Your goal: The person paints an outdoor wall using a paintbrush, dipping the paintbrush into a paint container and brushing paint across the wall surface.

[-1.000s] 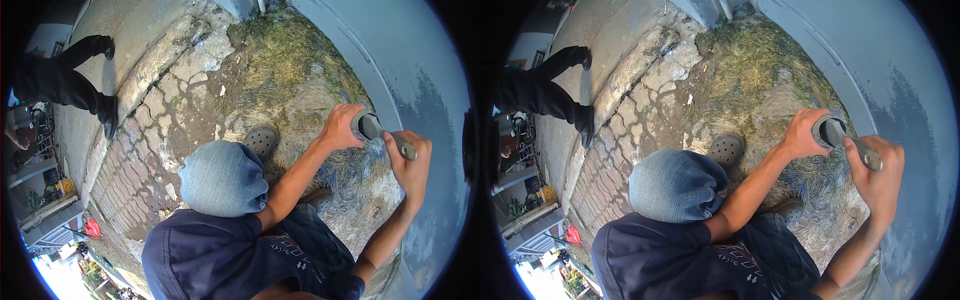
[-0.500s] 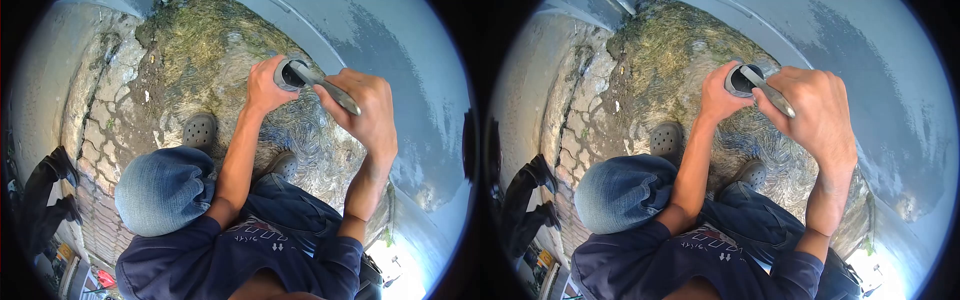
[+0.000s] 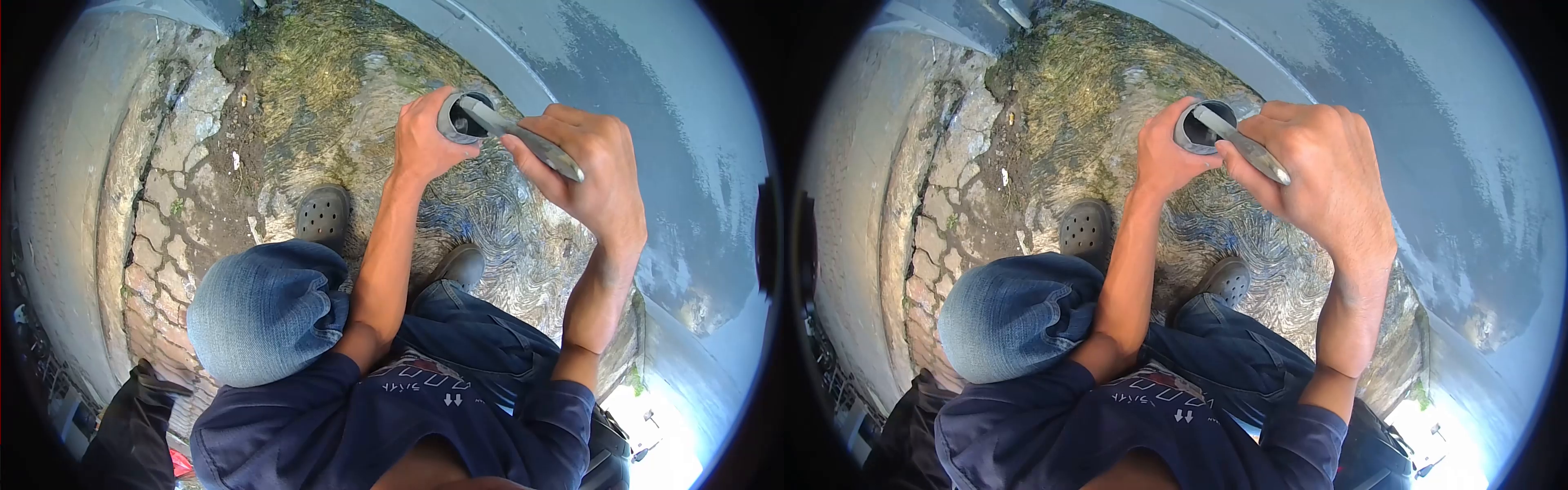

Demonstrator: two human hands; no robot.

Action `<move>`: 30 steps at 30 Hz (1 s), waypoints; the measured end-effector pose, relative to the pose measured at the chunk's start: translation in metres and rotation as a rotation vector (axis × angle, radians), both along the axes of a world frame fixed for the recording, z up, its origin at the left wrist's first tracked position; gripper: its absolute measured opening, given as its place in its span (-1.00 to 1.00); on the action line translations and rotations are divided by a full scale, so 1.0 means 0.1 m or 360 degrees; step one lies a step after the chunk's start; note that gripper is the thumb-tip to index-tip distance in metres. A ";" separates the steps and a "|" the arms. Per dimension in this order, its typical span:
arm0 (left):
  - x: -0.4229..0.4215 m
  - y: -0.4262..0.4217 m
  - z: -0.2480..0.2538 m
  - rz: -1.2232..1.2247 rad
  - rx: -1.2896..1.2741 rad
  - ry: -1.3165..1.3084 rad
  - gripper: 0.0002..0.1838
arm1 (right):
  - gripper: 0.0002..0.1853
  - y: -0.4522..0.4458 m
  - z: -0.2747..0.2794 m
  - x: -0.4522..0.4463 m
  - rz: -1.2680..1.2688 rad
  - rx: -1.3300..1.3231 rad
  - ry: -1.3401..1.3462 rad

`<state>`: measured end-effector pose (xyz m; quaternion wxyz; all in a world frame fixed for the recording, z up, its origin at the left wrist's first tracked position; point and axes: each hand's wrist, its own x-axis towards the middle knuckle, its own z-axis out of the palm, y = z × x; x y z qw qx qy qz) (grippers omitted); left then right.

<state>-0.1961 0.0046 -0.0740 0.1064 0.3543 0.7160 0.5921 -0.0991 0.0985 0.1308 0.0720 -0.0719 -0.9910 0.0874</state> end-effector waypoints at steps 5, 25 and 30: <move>0.00 0.01 -0.02 0.0014 0.0007 -0.0048 -0.25 | -0.77 -0.05 0.00 0.00 0.0021 0.0051 -0.0009; -0.03 0.01 -0.03 -0.0005 -0.0038 -0.0106 -0.16 | -0.80 0.06 0.05 0.06 -0.0014 -0.0325 0.0131; -0.04 0.02 -0.05 0.0003 -0.0039 -0.0082 -0.17 | -0.79 0.09 0.09 0.08 -0.0074 -0.0278 0.0111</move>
